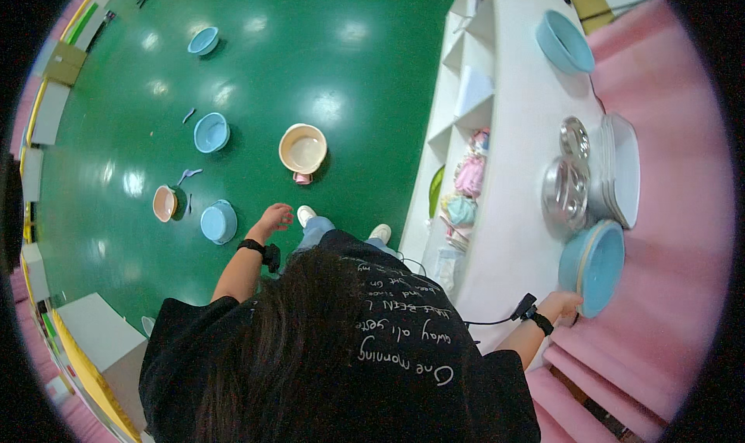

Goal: The person organizes stainless steel bowls and trays on a table, then moves to the floor to gather several plastic basins and spoons, eventually placing the basins onto a shelf.

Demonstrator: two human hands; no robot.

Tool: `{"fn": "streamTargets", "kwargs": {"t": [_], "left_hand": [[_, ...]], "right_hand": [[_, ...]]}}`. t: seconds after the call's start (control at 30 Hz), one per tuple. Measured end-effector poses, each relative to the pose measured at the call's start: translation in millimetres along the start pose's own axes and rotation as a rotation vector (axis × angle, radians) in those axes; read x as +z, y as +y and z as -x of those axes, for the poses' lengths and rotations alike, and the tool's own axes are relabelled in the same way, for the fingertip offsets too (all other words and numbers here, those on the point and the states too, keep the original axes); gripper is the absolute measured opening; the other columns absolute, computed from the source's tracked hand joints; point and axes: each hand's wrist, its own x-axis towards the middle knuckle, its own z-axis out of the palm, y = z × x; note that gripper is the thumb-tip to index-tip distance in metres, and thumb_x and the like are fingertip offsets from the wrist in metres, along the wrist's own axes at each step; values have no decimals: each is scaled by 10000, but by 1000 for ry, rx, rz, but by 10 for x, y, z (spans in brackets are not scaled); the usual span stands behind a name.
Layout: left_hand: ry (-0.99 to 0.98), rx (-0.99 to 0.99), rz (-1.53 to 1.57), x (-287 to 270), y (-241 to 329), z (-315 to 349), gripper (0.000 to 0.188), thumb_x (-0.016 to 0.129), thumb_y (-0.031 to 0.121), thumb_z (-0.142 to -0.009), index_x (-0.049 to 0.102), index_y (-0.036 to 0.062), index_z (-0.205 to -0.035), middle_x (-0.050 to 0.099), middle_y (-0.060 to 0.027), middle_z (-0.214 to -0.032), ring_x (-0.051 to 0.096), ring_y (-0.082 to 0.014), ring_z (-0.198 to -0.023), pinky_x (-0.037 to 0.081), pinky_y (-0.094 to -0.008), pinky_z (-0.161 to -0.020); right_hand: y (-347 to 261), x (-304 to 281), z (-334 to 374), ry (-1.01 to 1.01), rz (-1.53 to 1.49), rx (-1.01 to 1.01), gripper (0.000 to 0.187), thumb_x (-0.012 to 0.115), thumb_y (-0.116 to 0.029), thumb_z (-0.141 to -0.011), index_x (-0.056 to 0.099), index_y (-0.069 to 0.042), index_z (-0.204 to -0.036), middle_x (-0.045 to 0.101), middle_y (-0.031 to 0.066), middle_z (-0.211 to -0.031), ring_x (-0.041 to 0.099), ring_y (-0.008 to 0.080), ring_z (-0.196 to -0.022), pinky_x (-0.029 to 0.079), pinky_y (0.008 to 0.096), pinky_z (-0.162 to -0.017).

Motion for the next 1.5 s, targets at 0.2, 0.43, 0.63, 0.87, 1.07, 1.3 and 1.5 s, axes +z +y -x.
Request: {"fn": "streamTargets", "kwargs": {"t": [0.2, 0.43, 0.63, 0.87, 1.07, 1.3, 1.5], "left_hand": [[99, -34, 334, -969, -471, -47, 259, 532, 238, -845, 515, 94, -1059, 580, -61, -880, 575, -201, -780, 448, -376, -670], [361, -43, 621, -2051, -1172, 119, 220, 536, 215, -832, 522, 93, -1015, 586, -48, -845, 576, -163, -731, 454, -340, -612], [422, -166, 778, -2128, -1525, 79, 173, 531, 191, -838, 533, 97, -984, 584, -36, -790, 575, -152, -667, 460, -323, -573], [420, -214, 784, -1602, -1578, -144, 218, 459, 240, -878, 538, 107, -1032, 591, -31, -833, 583, -148, -710, 472, -317, -597], [287, -160, 229, -1231, -1664, -1071, 397, 558, 287, -809, 514, 71, -1140, 589, -105, -1008, 577, -241, -931, 469, -396, -787], [349, -189, -359, -1088, -1673, -1750, 632, 631, 373, -714, 431, 104, -1250, 373, -131, -1310, 343, -321, -1224, 372, -558, -905], [511, -82, -531, -1334, -1388, -2079, 483, 614, 324, -710, 516, 104, -1129, 457, -80, -1195, 397, -305, -1143, 417, -518, -831]], "right_hand": [[-180, 643, 1068, 103, 253, -228, 417, 560, -333, -739, 557, 18, -963, 531, 280, -1019, 507, 382, -966, 424, 480, -780], [-451, 1116, 3415, -492, 70, -811, 289, 552, -181, -780, 570, 29, -978, 513, 199, -1024, 463, 342, -978, 373, 437, -856], [-127, 1744, 4755, -1169, -22, -894, 240, 557, -120, -765, 574, 17, -961, 559, 168, -927, 492, 284, -908, 377, 388, -849], [1279, 1329, 6669, -1872, 293, -1277, 199, 617, -151, -677, 595, -71, -858, 559, 145, -921, 481, 332, -968, 370, 428, -858], [2890, 1199, 7469, -2313, 805, -1101, 180, 584, -210, -744, 597, -83, -871, 585, 139, -953, 547, 307, -892, 438, 403, -785], [4509, 1285, 8481, -2306, 1258, 144, 280, 473, -201, -884, 448, -25, -1099, 577, 146, -1041, 579, 250, -892, 489, 384, -721], [5717, 1584, 9019, -1954, 1238, 508, 804, 570, -322, -825, 102, 12, -1386, 71, 220, -1456, 105, 324, -1350, 156, 435, -1084]]}}
